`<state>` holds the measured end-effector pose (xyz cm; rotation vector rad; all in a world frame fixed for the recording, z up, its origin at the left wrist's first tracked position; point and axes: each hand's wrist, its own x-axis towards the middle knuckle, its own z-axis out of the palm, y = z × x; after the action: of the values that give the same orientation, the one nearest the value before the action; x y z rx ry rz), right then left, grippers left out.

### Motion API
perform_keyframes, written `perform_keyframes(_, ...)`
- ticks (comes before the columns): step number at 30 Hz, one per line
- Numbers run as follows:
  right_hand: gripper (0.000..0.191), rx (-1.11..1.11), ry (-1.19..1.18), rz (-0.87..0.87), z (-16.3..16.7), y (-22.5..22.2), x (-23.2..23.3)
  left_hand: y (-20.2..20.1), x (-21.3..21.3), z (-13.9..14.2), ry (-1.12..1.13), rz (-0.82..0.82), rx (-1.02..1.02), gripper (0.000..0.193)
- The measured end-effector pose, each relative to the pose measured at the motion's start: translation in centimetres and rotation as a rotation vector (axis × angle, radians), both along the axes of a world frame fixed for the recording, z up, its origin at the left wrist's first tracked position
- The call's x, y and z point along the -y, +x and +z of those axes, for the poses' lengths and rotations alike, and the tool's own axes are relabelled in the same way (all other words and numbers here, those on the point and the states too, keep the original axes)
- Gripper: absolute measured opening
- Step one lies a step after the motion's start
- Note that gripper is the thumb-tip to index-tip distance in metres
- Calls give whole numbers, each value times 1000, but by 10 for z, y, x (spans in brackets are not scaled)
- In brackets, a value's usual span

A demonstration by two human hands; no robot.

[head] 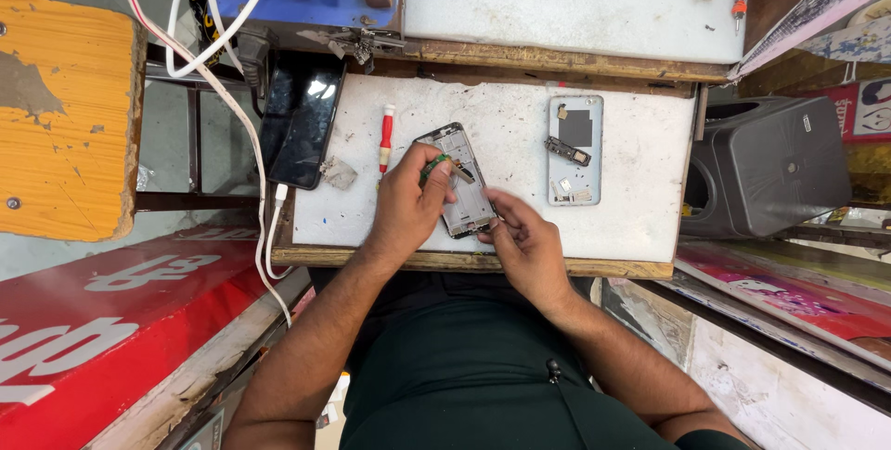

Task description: The person wipes the screen of a smartphone, then uses a prying tool to separate the back cover and remove internal components including the battery and circuit boards. The person places the removed parts on the workbench and continues to manipulate the phone's internal parts.

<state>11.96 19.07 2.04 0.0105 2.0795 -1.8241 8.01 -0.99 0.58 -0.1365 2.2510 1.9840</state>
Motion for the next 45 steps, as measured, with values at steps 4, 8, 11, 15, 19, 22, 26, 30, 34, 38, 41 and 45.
perform_keyframes(4,29,15,84,14,-1,0,-1,-5,9,-8,181,21,84,14)
perform_keyframes(8,27,68,172,6,2,-1,-1,-8,15,-8,423,85,90,16)
perform_keyframes(11,29,75,156,-8,3,-2,0,-11,18,-4,490,109,115,15)
perform_keyframes(15,29,66,152,-16,1,-2,-3,-12,21,2,610,132,103,13)
perform_keyframes(19,27,15,73,-27,-4,-3,-4,-15,21,8,625,133,74,11)
perform_keyframes(22,28,6,56,-45,-6,-5,-3,-22,25,21,652,148,18,11)
perform_keyframes(26,34,79,72,-56,-1,-9,-2,-32,41,50,797,349,-131,13)
perform_keyframes(30,42,1,53,18,19,-21,1,-26,45,74,337,208,-266,15)
perform_keyframes(34,41,-60,433,74,49,-35,-3,-5,24,82,-168,98,-542,14)
perform_keyframes(38,33,-271,383,47,76,-29,-16,12,7,85,-525,-11,-848,28)
perform_keyframes(41,39,-70,-44,71,81,-29,-22,15,1,88,-476,-125,-908,25)
perform_keyframes(45,47,31,-322,129,71,-42,-24,17,-4,93,-495,-178,-922,27)
